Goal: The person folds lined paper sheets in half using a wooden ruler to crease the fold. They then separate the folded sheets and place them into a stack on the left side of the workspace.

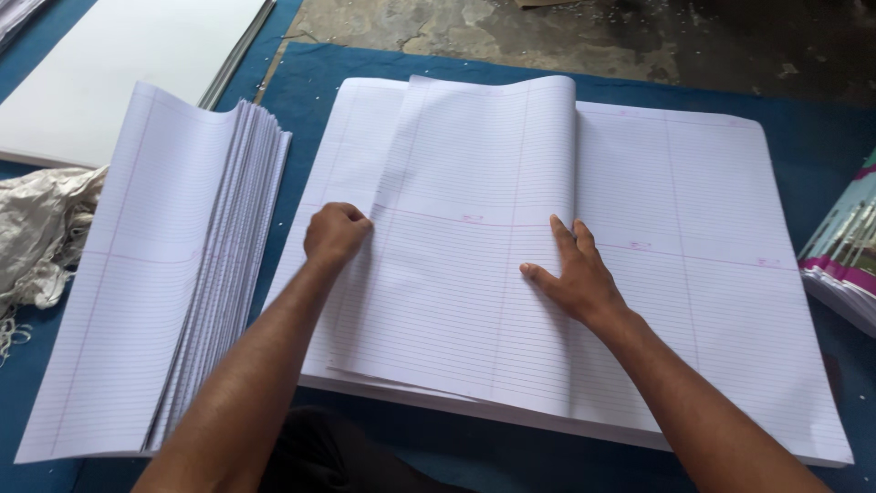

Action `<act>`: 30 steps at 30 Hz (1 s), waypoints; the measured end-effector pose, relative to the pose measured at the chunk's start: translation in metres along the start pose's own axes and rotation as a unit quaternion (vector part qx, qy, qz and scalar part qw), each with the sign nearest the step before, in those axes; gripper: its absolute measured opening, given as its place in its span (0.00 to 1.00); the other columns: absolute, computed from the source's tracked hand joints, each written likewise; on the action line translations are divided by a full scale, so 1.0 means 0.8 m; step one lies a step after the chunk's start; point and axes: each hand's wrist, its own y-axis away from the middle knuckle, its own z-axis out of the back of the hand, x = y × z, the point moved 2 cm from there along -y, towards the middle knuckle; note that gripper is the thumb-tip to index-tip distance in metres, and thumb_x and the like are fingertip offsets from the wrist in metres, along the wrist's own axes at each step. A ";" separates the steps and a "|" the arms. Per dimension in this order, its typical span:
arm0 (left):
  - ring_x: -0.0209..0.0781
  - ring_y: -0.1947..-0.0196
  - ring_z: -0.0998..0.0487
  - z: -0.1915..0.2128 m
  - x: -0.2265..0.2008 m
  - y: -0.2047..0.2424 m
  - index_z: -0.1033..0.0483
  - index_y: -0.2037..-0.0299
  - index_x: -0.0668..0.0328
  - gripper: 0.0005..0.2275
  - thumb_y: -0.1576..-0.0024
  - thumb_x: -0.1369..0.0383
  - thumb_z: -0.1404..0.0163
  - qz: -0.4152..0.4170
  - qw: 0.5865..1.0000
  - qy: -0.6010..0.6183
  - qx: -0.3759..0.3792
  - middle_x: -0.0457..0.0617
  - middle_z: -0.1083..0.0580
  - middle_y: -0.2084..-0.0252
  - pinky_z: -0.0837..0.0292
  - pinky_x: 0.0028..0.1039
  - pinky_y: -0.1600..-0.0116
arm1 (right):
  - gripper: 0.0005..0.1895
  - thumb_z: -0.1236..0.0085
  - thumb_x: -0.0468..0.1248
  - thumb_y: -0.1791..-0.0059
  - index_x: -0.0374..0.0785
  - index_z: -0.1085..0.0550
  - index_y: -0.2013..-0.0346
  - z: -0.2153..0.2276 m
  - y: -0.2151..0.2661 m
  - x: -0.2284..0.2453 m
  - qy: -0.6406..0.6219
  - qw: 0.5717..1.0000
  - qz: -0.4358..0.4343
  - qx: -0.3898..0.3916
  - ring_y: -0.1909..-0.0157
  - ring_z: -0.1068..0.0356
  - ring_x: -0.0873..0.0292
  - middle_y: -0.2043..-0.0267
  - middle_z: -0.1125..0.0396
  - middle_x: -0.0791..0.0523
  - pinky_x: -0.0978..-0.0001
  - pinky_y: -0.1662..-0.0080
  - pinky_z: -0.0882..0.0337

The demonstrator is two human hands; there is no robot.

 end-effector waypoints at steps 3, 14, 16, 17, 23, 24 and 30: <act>0.46 0.58 0.17 0.024 0.024 -0.008 0.15 0.62 0.55 0.09 0.47 0.62 0.42 -0.019 1.000 -0.009 -0.021 0.52 0.18 0.60 0.23 0.37 0.47 | 0.52 0.44 0.62 0.55 0.49 0.56 0.24 -0.010 -0.004 0.013 0.015 1.000 0.015 0.002 0.23 0.61 0.37 0.21 0.71 0.43 0.40 0.33 0.42; 0.43 0.60 0.18 0.072 0.071 -0.021 0.17 0.61 0.59 0.08 0.43 0.64 0.43 0.016 0.999 0.007 -0.035 0.51 0.19 0.59 0.22 0.36 0.50 | 0.52 0.46 0.64 0.55 0.50 0.55 0.25 -0.030 -0.015 0.048 0.031 0.999 0.041 0.006 0.22 0.64 0.38 0.21 0.74 0.44 0.40 0.33 0.42; 0.43 0.60 0.18 0.072 0.077 -0.024 0.17 0.61 0.59 0.08 0.43 0.64 0.43 0.012 0.999 0.017 -0.038 0.52 0.19 0.59 0.22 0.36 0.50 | 0.52 0.47 0.65 0.55 0.49 0.56 0.25 -0.031 -0.016 0.051 0.031 0.999 0.042 0.008 0.22 0.64 0.38 0.21 0.74 0.44 0.41 0.33 0.42; 0.43 0.60 0.18 0.071 0.080 -0.026 0.17 0.61 0.59 0.08 0.43 0.64 0.43 0.008 0.999 0.019 -0.040 0.52 0.19 0.60 0.22 0.36 0.50 | 0.52 0.47 0.65 0.55 0.49 0.55 0.25 -0.032 -0.016 0.051 0.033 0.998 0.045 0.006 0.22 0.64 0.38 0.21 0.74 0.44 0.40 0.33 0.42; 0.43 0.60 0.18 0.070 0.088 -0.034 0.17 0.63 0.60 0.06 0.44 0.67 0.43 0.004 0.998 0.023 -0.052 0.53 0.19 0.61 0.21 0.35 0.48 | 0.52 0.47 0.65 0.55 0.48 0.54 0.25 -0.036 -0.017 0.051 0.048 0.997 0.053 0.000 0.22 0.65 0.38 0.21 0.74 0.44 0.39 0.34 0.42; 0.43 0.61 0.18 0.071 0.089 -0.035 0.16 0.63 0.61 0.06 0.44 0.68 0.43 0.001 0.998 0.017 -0.055 0.54 0.19 0.61 0.21 0.35 0.47 | 0.52 0.47 0.65 0.55 0.48 0.54 0.25 -0.037 -0.017 0.051 0.048 0.997 0.055 -0.002 0.22 0.65 0.38 0.21 0.74 0.44 0.39 0.34 0.42; 0.42 0.61 0.17 0.069 0.089 -0.029 0.17 0.62 0.60 0.06 0.43 0.67 0.42 0.017 0.997 0.044 -0.054 0.54 0.19 0.60 0.20 0.33 0.50 | 0.50 0.48 0.64 0.54 0.45 0.53 0.25 -0.039 -0.018 0.051 0.056 0.996 0.064 -0.007 0.22 0.65 0.37 0.21 0.73 0.43 0.39 0.34 0.42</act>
